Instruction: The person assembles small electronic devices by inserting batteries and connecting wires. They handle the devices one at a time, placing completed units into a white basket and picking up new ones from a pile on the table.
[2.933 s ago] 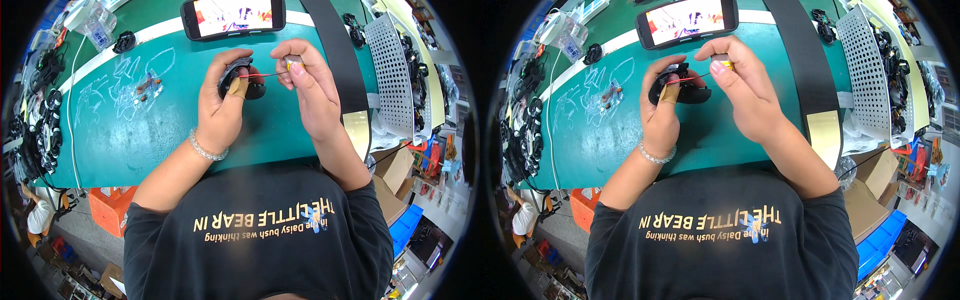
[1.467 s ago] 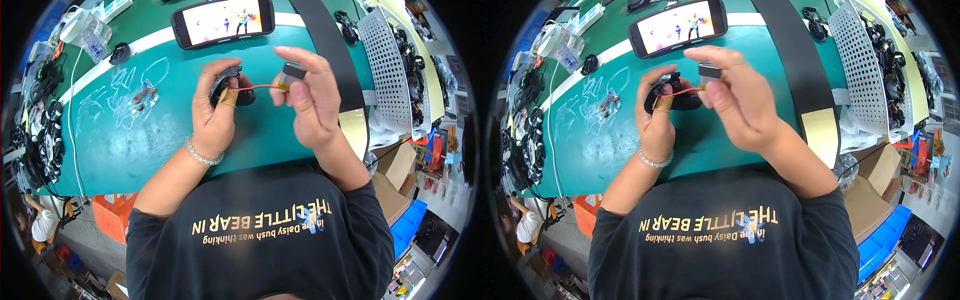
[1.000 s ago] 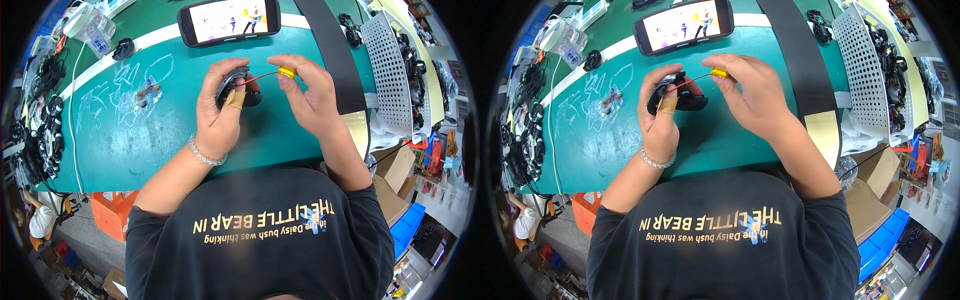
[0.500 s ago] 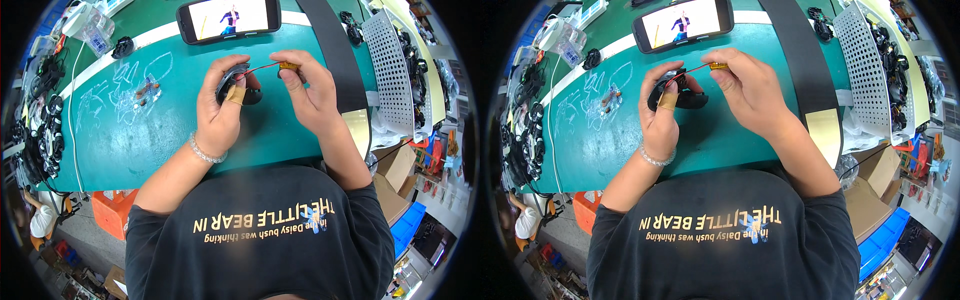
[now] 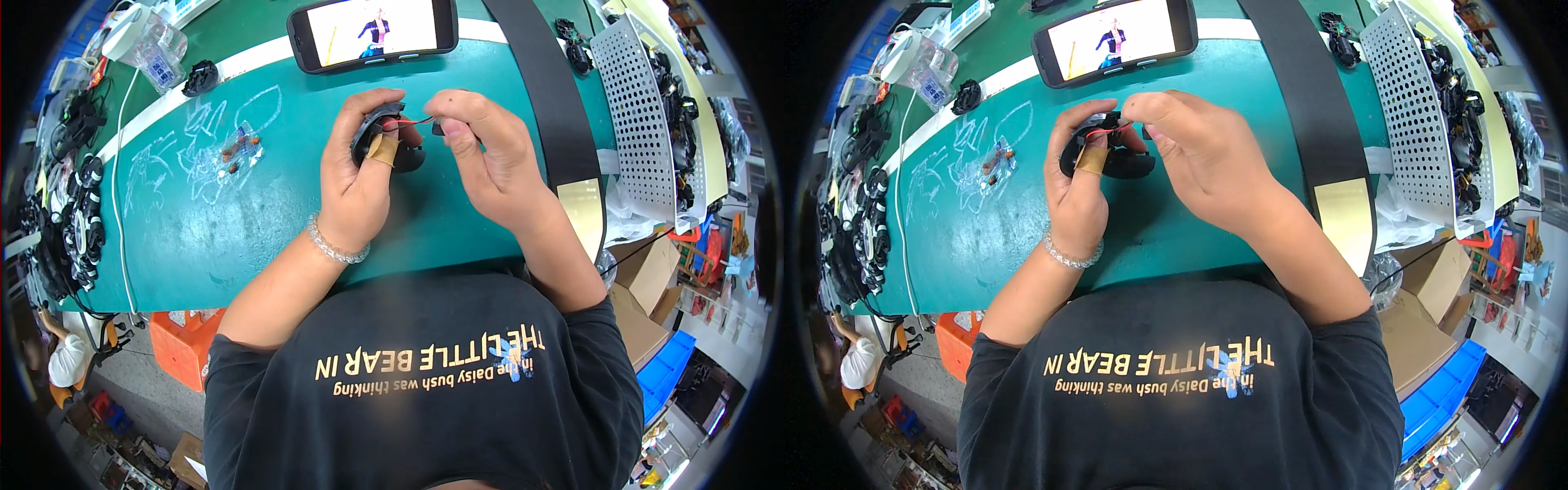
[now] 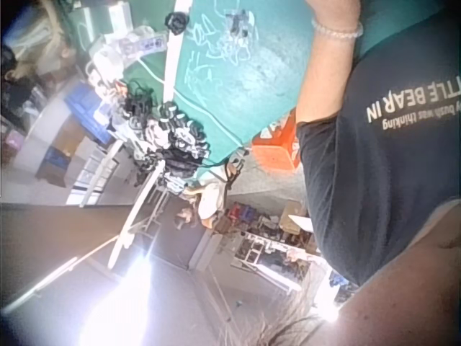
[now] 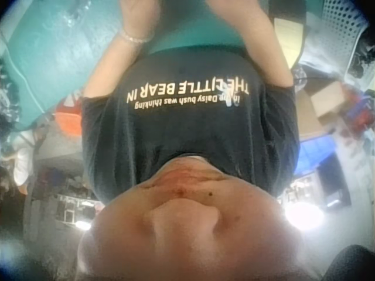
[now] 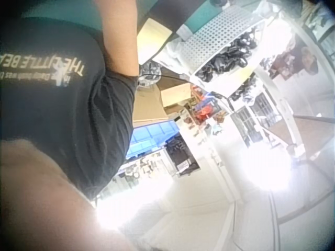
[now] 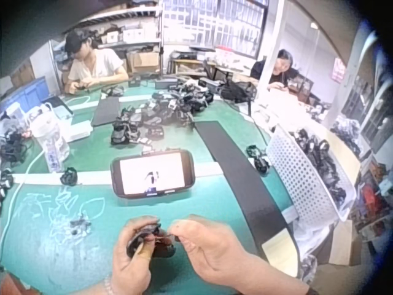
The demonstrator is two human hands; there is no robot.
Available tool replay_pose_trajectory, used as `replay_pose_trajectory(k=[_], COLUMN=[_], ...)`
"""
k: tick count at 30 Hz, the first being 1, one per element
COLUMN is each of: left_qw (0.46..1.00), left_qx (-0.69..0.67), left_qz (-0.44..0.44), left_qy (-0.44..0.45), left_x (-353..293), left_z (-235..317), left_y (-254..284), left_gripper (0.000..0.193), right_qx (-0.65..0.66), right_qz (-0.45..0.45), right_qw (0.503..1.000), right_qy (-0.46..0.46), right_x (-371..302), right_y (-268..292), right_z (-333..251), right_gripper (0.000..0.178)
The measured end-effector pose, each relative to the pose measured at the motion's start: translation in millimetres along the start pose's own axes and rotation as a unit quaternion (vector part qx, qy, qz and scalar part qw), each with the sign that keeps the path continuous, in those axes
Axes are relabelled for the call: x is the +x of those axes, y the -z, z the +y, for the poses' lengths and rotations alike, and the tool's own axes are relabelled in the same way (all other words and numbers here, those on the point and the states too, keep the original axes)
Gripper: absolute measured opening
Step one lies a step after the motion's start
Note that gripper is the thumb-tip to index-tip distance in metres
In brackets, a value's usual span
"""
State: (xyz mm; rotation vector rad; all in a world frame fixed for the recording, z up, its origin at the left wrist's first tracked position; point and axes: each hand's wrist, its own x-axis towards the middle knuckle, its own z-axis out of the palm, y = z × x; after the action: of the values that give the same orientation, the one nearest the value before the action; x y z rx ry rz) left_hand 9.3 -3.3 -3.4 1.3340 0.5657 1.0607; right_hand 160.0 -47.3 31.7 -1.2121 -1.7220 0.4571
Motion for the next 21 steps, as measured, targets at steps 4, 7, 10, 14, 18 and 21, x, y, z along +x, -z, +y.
replay_pose_trajectory(k=[4, 7, 10, 14, 18, 21], left_qw=[1.000, 1.000, 0.998, 0.993, 0.975, 0.963], left_qx=[-0.009, -0.002, 0.054, 0.098, 0.149, 0.177], left_qz=[0.002, -0.004, 0.001, 0.003, -0.009, -0.003], left_qy=[0.009, -0.012, -0.033, -0.073, -0.163, -0.202], left_x=[0, 1, -1, -1, 0, 2], left_z=[-1, -2, 6, 4, -4, -8], left_y=[0, 0, -1, -2, 1, 3], left_gripper=[0.023, 0.024, 0.028, 0.034, 0.040, 0.043], right_qx=[-0.016, 0.007, 0.024, 0.036, 0.048, 0.107], right_qz=[-0.013, 0.020, 0.033, 0.055, 0.078, 0.146], right_qw=[1.000, 1.000, 0.999, 0.996, 0.994, 0.983], right_qy=[0.016, 0.018, -0.034, -0.062, -0.051, -0.028], right_x=[2, 4, 5, 7, 11, 12], right_y=[-1, -8, -11, -19, -24, -35], right_z=[5, 5, -3, 1, 6, 8], right_gripper=[0.015, 0.008, 0.005, 0.012, 0.011, 0.018])
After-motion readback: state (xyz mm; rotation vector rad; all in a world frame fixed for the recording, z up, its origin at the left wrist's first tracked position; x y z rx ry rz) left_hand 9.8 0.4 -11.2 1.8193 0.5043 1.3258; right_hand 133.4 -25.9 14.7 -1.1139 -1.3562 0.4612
